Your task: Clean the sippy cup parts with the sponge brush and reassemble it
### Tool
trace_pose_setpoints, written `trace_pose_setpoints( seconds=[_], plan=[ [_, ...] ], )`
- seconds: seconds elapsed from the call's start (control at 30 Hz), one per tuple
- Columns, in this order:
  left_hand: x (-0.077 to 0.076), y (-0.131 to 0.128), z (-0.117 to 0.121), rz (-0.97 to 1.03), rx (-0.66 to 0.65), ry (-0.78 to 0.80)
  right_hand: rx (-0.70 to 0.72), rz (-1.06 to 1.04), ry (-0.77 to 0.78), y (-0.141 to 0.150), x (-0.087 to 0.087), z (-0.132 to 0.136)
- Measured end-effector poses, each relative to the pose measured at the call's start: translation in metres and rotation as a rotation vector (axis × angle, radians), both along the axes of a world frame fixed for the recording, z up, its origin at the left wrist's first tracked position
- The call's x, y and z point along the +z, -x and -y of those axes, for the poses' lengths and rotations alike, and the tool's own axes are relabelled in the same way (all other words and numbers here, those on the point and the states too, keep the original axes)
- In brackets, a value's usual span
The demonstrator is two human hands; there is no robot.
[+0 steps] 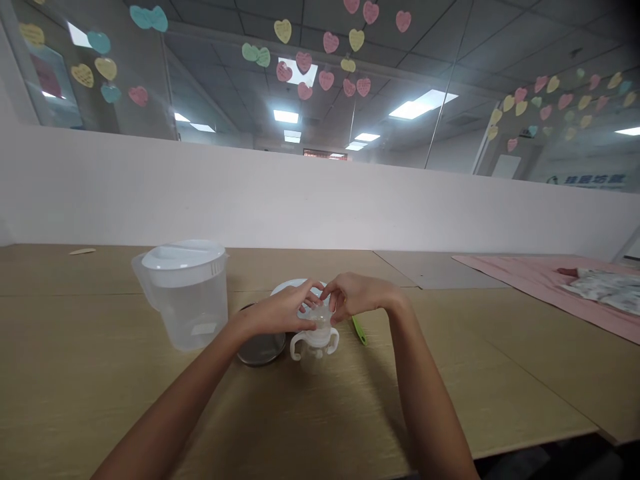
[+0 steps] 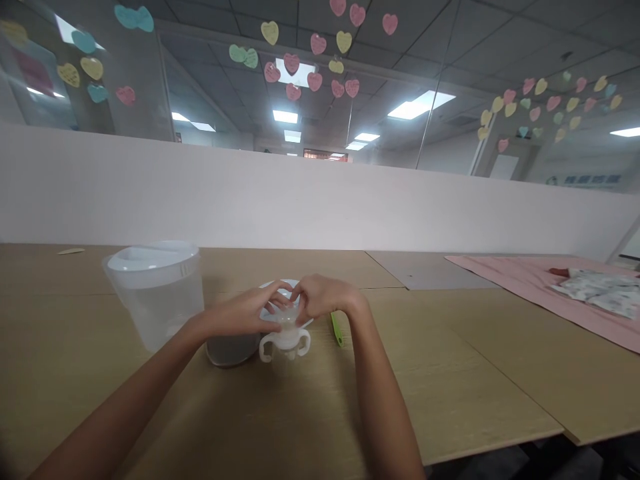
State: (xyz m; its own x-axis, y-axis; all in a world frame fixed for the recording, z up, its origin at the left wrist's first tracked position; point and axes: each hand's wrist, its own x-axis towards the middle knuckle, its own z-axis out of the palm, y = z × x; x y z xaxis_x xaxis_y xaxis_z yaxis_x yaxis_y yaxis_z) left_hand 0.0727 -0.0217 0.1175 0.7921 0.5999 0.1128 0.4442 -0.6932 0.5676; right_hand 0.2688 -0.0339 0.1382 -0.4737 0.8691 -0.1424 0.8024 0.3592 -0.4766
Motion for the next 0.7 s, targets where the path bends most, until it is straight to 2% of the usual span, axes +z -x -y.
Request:
trace_pose_setpoints(
  seconds=[0.4, 0.7],
  plan=[
    [-0.003, -0.003, -0.003, 0.028, 0.034, 0.009, -0.064, 0.086, -0.04, 0.017, 0.002, 0.003],
    [-0.007, -0.003, -0.012, 0.058, 0.011, 0.026, 0.012, 0.085, -0.086, 0.011, 0.0, -0.004]
  ],
)
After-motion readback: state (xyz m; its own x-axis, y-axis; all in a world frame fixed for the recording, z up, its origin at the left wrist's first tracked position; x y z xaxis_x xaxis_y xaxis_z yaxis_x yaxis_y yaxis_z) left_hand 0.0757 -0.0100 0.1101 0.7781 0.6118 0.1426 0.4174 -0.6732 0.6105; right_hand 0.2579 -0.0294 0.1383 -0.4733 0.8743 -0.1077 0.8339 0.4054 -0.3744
